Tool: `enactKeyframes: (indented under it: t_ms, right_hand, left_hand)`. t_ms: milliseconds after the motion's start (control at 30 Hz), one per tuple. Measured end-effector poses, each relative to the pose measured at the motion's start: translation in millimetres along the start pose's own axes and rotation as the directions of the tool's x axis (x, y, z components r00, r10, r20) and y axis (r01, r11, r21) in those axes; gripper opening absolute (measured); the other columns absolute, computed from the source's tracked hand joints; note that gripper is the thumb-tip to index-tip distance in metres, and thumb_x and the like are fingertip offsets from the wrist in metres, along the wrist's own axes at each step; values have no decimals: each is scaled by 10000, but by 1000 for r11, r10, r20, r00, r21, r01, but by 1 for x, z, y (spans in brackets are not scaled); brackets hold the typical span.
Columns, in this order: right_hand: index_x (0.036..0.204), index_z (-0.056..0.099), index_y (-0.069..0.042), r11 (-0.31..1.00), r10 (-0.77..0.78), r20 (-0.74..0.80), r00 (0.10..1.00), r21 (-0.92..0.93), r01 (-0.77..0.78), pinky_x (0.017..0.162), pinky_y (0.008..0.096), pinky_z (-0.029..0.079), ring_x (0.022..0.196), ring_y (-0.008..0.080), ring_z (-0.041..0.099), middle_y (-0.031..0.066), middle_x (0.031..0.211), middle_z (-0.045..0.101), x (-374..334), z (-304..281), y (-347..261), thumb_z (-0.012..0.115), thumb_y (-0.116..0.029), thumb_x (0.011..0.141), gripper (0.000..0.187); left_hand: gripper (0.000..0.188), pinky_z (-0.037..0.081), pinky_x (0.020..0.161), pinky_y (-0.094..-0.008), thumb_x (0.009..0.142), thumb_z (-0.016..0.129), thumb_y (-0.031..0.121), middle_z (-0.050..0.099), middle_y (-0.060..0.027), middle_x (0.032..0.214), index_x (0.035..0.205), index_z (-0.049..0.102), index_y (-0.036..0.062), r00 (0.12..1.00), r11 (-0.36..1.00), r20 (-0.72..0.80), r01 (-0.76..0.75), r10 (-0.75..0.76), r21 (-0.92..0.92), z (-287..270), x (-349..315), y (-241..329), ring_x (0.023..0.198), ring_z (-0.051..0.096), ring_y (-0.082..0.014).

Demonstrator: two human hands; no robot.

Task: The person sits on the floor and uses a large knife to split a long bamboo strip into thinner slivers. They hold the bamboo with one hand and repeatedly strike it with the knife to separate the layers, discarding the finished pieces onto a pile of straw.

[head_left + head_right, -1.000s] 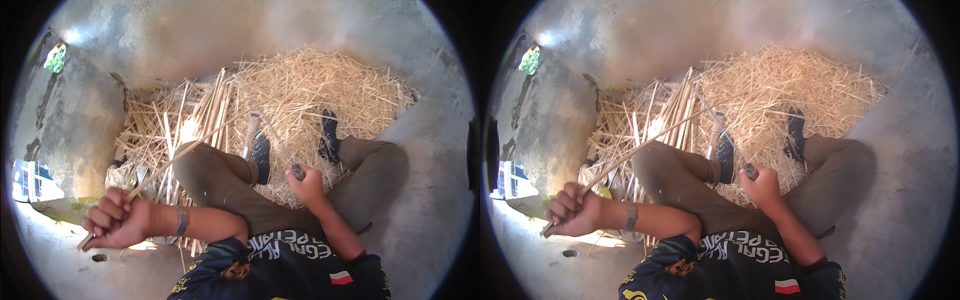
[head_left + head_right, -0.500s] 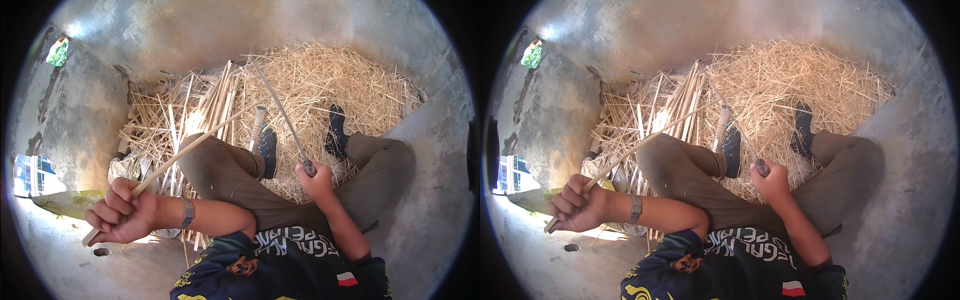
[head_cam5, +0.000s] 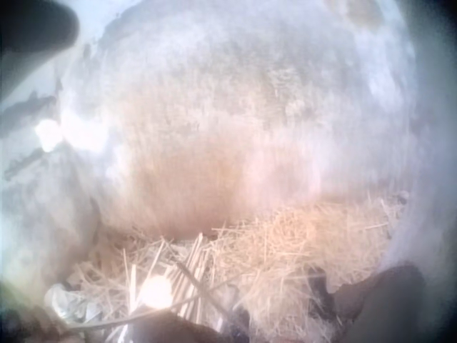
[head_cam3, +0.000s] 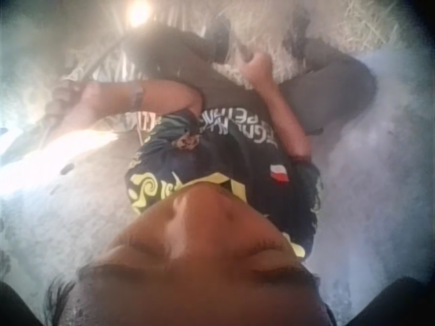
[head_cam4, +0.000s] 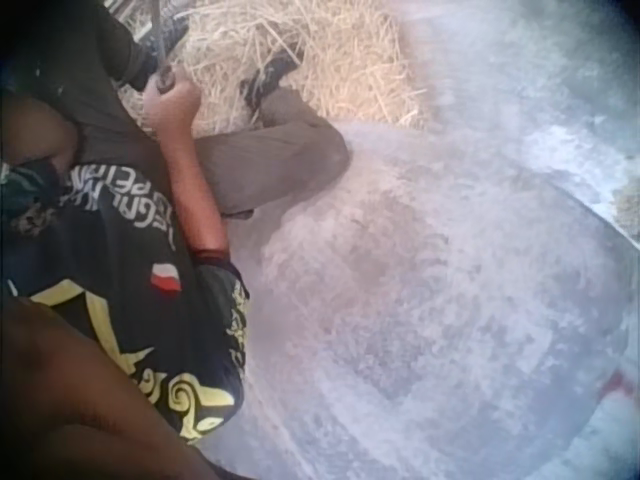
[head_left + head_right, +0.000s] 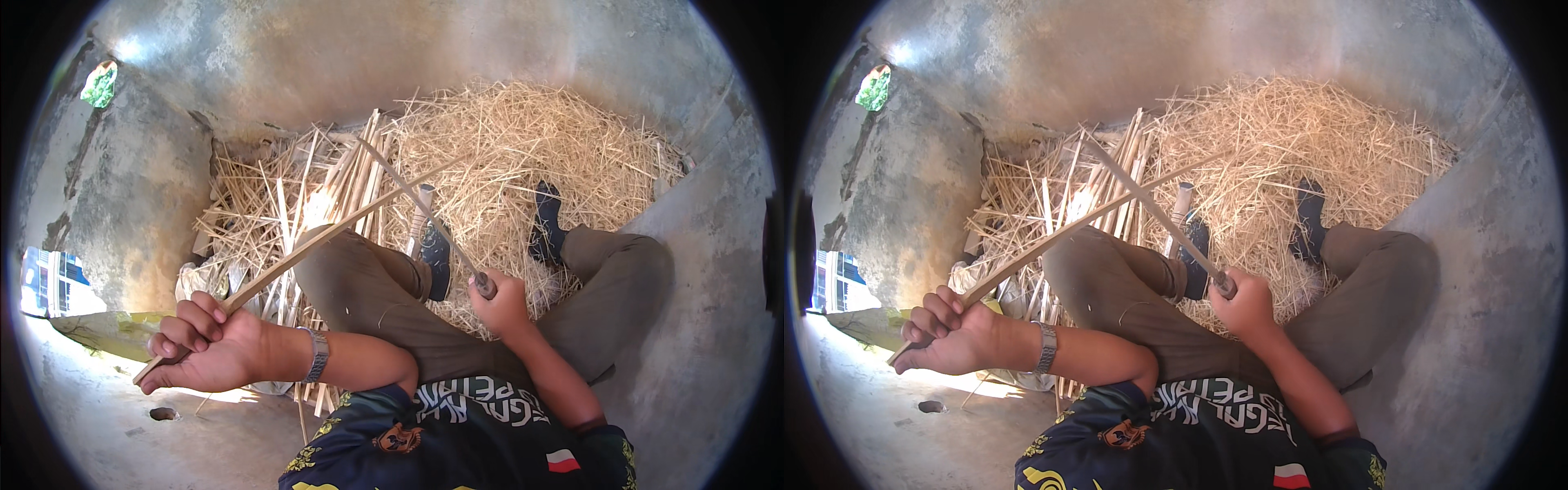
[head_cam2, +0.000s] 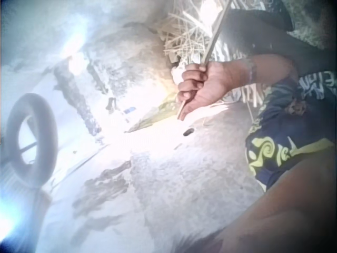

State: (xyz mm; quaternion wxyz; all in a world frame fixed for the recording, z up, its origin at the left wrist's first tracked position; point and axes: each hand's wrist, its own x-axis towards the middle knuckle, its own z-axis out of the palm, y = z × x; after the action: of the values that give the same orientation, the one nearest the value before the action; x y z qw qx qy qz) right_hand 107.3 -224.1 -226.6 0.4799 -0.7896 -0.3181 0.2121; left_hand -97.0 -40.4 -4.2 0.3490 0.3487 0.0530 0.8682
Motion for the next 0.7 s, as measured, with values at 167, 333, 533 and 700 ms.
enactKeyframes:
  t_ms: [167, 333, 533, 700]
  right_hand:
    - [816, 660, -20, 979, 132, 75, 988, -166, -118, 641, 450, 508, 676, 383, 664, 170, 654, 633, 5, 17, 9, 685, -238, 820, 220]
    - [796, 652, -41, 977, 94, 41, 995, -195, -84, 638, 451, 509, 667, 380, 662, 157, 652, 636, 6, 15, 9, 691, -241, 814, 205]
    - [775, 646, -50, 983, -183, 28, 983, -11, 183, 612, 440, 510, 638, 365, 659, 148, 628, 627, -1, 8, -5, 720, -225, 797, 192]
    - [707, 561, -47, 996, 46, 48, 998, -73, -43, 555, 429, 479, 581, 354, 622, 140, 588, 572, 3, 23, 21, 738, -189, 785, 240]
  left_hand:
    - [614, 197, 403, -268, 980, 415, 697, 224, 33, 520, 724, 474, 142, 998, 998, -55, -15, 19, 57, 7, -6, -2, 411, 167, -105]
    - [615, 194, 407, -274, 975, 423, 701, 230, 34, 523, 726, 480, 142, 1000, 1000, -19, -6, 7, 20, 15, -10, 1, 410, 161, -104]
    - [619, 196, 411, -269, 968, 422, 711, 228, 38, 524, 724, 479, 144, 999, 1000, -39, -13, 13, 21, 16, -12, 4, 419, 169, -99]
    - [612, 198, 421, -265, 969, 425, 709, 221, 41, 528, 729, 476, 148, 1000, 999, 1, -1, 1, 50, 15, -13, -2, 429, 165, -99]
